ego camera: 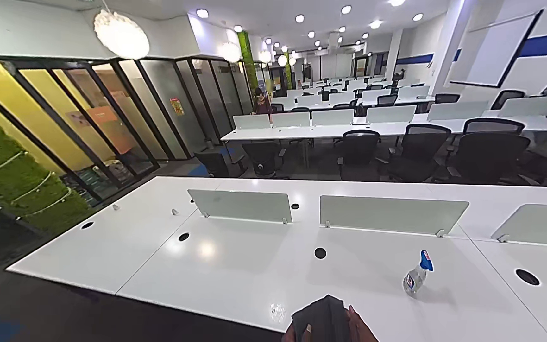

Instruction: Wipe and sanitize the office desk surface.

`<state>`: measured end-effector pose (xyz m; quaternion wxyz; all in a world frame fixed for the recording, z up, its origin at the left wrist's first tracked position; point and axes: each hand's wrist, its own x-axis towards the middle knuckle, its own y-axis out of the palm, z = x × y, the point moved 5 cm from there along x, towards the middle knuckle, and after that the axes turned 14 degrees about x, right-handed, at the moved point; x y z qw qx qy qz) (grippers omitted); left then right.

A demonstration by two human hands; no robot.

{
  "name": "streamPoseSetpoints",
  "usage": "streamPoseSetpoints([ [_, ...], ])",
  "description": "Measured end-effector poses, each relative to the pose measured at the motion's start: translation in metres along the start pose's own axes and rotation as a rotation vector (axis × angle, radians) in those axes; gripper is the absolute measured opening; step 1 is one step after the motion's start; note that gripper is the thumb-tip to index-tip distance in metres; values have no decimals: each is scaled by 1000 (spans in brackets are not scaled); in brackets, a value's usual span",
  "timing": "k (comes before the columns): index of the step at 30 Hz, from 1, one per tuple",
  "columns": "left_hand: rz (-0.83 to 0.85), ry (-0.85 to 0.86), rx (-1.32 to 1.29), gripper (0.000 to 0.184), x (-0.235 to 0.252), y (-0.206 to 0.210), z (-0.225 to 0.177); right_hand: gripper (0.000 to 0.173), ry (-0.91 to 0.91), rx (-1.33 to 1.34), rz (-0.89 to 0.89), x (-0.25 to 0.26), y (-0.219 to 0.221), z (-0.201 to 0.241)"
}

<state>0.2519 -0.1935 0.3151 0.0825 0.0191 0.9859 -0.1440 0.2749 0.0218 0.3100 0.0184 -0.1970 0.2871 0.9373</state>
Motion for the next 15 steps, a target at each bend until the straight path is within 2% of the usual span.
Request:
streamPoseSetpoints([
  [3,-9,4,21,26,0,-7,14,67,-46,-163,44,-1,-2,-8],
  [6,-30,-2,-8,24,2,-14,20,49,-214,-365,80,11,7,-6],
  [8,-74,-30,-47,22,1,-23,20,34,-263,-337,31,19,5,-5],
  [12,-119,-72,-181,27,9,-39,19,22,-279,-251,5,32,-1,11],
  [15,-99,-32,-263,29,18,-45,15,12,-321,-273,46,33,8,33],
])
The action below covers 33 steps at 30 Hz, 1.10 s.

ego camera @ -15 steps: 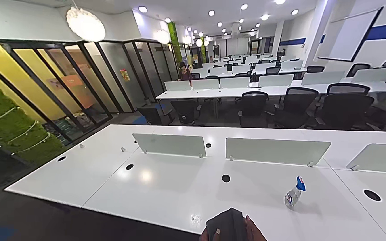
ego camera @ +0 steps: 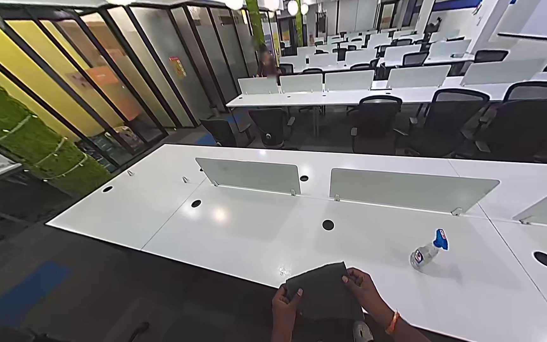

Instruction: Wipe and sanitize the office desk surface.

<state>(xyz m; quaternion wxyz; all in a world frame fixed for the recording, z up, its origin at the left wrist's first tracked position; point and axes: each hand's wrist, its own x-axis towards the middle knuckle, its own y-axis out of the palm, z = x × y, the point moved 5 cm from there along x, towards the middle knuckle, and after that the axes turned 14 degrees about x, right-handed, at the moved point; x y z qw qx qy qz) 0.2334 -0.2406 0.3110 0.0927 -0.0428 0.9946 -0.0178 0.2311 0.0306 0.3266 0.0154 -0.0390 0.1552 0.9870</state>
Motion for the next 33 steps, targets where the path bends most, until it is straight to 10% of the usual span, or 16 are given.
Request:
streamPoseSetpoints([
  [8,46,39,-90,35,19,17,-3,12,-154,-37,86,14,-3,31],
  [15,98,332,409,78,15,36,9,15,-147,-411,137,-1,-9,10],
  [24,330,567,642,12,1,75,10,20,-10,-669,288,-25,-2,-14],
  [33,412,272,572,37,-3,47,16,23,70,-824,415,-29,-29,-55],
])
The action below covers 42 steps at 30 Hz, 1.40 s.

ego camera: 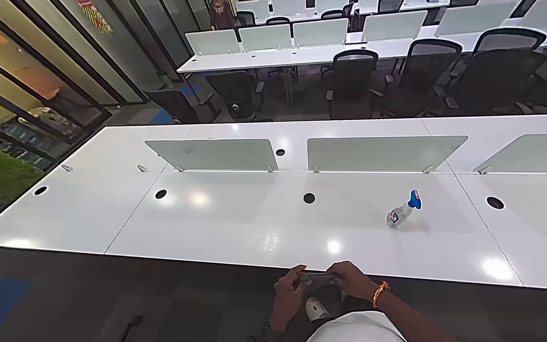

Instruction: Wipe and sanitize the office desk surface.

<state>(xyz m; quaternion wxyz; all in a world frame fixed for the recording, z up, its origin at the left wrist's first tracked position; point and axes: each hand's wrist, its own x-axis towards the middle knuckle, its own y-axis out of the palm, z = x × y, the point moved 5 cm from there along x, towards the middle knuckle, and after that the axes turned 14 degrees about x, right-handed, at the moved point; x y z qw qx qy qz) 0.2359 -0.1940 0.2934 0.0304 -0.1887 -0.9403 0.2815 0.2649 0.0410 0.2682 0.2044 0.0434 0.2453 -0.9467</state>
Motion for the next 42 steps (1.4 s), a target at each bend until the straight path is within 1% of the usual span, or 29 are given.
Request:
streamPoseSetpoints([
  [1,2,-17,14,40,-2,-1,3,23,6,0,-4,-3,-1,-2],
  [2,-10,-16,15,38,-4,-3,4,22,11,7,-12,-6,-3,-4],
  [4,-63,-13,-18,25,-7,-8,6,22,11,31,-37,-8,-6,-7],
  [7,-102,-75,-70,21,-9,-11,6,21,24,64,-74,-14,-10,-16],
  [11,-47,-73,18,17,-2,-9,6,19,54,76,-161,-23,-22,-20],
  [14,-49,-27,19,16,6,0,8,17,43,183,-275,-34,-36,-25],
  [17,-94,-32,-114,20,10,3,6,26,11,353,-326,-47,-47,-18],
  [20,-144,-34,-303,23,17,3,-3,27,-59,498,-366,-57,-58,-8],
  [22,-171,-28,-366,23,19,2,-7,27,-106,552,-378,-61,-60,-1],
  [23,-181,-15,-383,22,20,2,-9,26,-127,556,-384,-62,-61,2],
  [26,-208,32,-398,19,18,-1,-6,12,-185,538,-426,-62,-58,11],
  [29,-243,31,-429,24,13,-5,-2,14,-191,568,-438,-58,-54,16],
  [32,-273,44,-396,27,4,-14,-2,21,-178,657,-430,-54,-49,23],
  [33,-276,61,-368,25,0,-17,-1,21,-184,656,-412,-52,-46,24],
  [35,-257,125,-268,22,-4,-23,0,14,-217,610,-366,-48,-43,22],
  [38,-224,260,-43,22,-8,-36,0,16,-227,494,-296,-40,-42,23],
  [42,-207,232,176,22,-13,-51,-3,16,-233,374,-240,-33,-44,33],
])
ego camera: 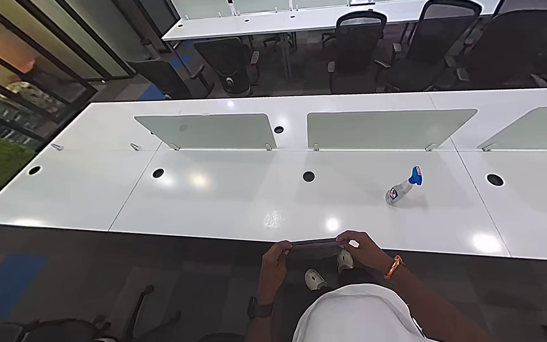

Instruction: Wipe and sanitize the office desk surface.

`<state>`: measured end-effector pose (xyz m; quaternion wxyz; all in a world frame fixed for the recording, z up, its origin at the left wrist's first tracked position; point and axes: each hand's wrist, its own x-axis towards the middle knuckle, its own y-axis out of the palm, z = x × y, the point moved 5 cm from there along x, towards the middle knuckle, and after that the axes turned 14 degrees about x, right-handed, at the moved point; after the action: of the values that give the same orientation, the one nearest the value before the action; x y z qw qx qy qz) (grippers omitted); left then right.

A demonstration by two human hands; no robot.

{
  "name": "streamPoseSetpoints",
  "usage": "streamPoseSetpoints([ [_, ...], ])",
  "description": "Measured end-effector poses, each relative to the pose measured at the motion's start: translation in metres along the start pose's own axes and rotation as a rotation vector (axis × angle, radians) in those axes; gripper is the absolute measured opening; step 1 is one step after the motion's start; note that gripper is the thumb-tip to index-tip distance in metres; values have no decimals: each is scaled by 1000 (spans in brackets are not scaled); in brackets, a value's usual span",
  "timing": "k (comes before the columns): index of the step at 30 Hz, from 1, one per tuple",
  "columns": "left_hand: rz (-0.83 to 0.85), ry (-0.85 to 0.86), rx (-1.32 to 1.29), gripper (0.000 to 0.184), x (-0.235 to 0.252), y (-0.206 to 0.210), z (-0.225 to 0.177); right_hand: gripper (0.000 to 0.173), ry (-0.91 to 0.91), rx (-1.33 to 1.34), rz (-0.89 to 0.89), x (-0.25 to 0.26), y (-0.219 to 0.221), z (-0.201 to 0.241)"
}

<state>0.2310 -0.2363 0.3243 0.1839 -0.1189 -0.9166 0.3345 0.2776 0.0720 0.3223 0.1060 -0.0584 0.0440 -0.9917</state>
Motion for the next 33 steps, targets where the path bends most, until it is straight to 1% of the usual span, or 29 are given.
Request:
streamPoseSetpoints([
  [2,25,-14,60,21,-1,-2,3,16,-39,-27,29,1,0,4],
  [5,53,-20,65,21,-4,-2,7,14,-82,-71,53,2,0,7],
  [10,37,32,60,18,-2,2,5,10,-84,-76,26,-2,-3,10],
  [14,61,55,68,15,3,5,1,8,-53,-74,7,-5,-7,10],
  [16,69,55,60,18,2,7,0,8,-42,-81,-2,-7,-10,10],
  [21,31,78,50,12,3,4,-2,5,-73,-102,-47,-8,-15,10],
  [29,-31,86,41,11,1,-1,-2,5,-85,-99,-10,-8,-11,10],
  [33,-93,73,-30,8,-1,-5,0,4,-143,-59,-66,-6,-10,12],
])
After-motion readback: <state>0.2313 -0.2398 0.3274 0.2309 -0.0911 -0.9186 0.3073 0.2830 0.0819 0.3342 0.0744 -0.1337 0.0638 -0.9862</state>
